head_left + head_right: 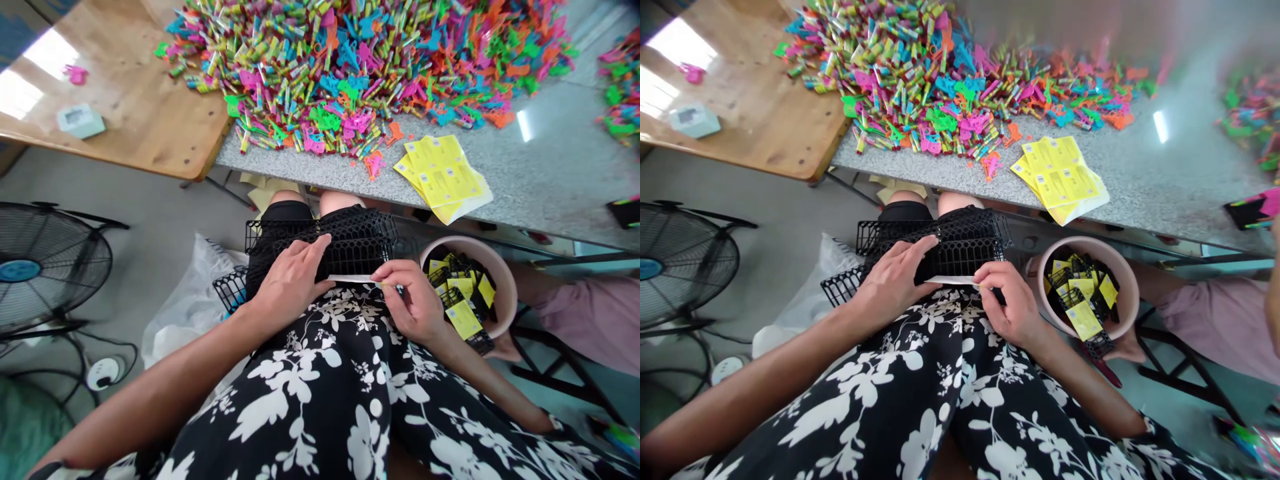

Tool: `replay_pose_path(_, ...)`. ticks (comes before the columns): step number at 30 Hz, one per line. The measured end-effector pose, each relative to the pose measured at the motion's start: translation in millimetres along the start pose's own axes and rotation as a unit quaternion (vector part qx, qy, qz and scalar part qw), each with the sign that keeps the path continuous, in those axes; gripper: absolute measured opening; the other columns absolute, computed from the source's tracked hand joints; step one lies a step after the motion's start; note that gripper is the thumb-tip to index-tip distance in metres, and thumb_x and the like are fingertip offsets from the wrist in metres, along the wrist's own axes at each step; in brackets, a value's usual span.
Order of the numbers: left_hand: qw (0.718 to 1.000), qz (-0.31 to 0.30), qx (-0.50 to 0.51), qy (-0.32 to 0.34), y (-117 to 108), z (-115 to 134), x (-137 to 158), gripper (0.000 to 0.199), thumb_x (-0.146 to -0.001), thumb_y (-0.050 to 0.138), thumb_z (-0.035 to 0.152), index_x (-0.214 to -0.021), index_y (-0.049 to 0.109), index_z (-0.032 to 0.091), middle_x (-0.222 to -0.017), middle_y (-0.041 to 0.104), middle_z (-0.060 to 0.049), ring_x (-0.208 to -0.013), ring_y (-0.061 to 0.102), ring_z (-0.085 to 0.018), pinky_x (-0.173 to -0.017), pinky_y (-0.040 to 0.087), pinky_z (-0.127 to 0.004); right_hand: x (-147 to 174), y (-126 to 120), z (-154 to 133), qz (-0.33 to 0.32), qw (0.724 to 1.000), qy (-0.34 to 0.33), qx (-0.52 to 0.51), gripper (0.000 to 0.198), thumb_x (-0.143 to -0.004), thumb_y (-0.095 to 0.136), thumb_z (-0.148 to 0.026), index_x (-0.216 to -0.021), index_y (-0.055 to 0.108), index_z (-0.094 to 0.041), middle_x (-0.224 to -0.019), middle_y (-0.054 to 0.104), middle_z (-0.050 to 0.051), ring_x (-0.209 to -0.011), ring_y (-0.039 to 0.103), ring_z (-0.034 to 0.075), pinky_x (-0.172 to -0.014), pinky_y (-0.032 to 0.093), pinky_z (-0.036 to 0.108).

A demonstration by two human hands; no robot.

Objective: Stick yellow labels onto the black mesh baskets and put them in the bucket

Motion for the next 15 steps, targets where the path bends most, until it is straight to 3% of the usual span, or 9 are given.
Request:
replay_pose_path(6,1.0,-0.021,-0.015,0.005,-1.3,5.2,-3.7,0.078,-0.091,0.078,0.035,-0.155,0.039,0.016,-0.125,0.072,-0.014,-0.118,0.06,-0.033,-0.102,0.049,-0.045,3.7,1.6,-1.5,-0.02,0.999,-0.03,-0.01,0.028,-0.096,0.059,-0.009,-0.116,0.06,-0.03,-0.115,0.068,0.008,-0.109,0.069,0.027,-0.095,0.061,0.051)
replay_pose_path(9,0.999,-0.034,-0.041,0.004,-1.5,5.6,-5.2,0.074,-0.092,0.078,0.033,-0.154,0.041,0.016,-0.125,0.073,-0.014,-0.117,0.059,-0.033,-0.098,0.05,-0.046,-3.0,-8.7,-8.1,0.059,0.996,-0.009,-0.059,0.02,-0.1,0.055,-0.014,-0.111,0.061,-0.03,-0.108,0.066,0.007,-0.097,0.071,0.026,-0.089,0.063,0.052)
replay_pose_path(12,0.998,-0.038,-0.048,0.027,-1.4,4.8,-5.5,0.07,-0.092,0.077,0.03,-0.153,0.044,0.017,-0.142,0.066,-0.015,-0.122,0.057,-0.034,-0.1,0.049,-0.048,-16.0,-28.6,-14.2,0.171,0.984,-0.002,-0.048,0.008,-0.1,0.059,-0.023,-0.104,0.062,-0.03,-0.102,0.066,0.006,-0.089,0.07,0.025,-0.083,0.063,0.05)
replay_pose_path(13,0.998,-0.037,-0.044,0.04,-1.5,4.5,-5.2,0.066,-0.093,0.076,0.03,-0.151,0.047,0.017,-0.15,0.061,-0.015,-0.124,0.056,-0.033,-0.103,0.049,-0.049,-20.8,-33.2,-13.3,0.178,0.983,0.013,-0.029,0.004,-0.099,0.062,-0.025,-0.101,0.063,-0.029,-0.103,0.067,0.006,-0.089,0.07,0.024,-0.081,0.062,0.047)
replay_pose_path(15,0.997,-0.035,-0.034,0.059,-2.5,3.8,-4.2,0.052,-0.095,0.073,0.028,-0.143,0.055,0.017,-0.16,0.053,-0.013,-0.127,0.056,-0.033,-0.107,0.049,-0.05,-28.3,-34.8,-3.3,0.134,0.986,0.096,-0.011,0.004,-0.098,0.065,-0.029,-0.097,0.064,-0.026,-0.105,0.071,0.006,-0.085,0.069,0.021,-0.073,0.059,0.038)
Point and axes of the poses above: each hand's wrist, its own x-axis away from the middle knuckle, its own y-axis out of the palm, z = x × y, the point moved 3 cm from there along -x, towards the middle knuckle
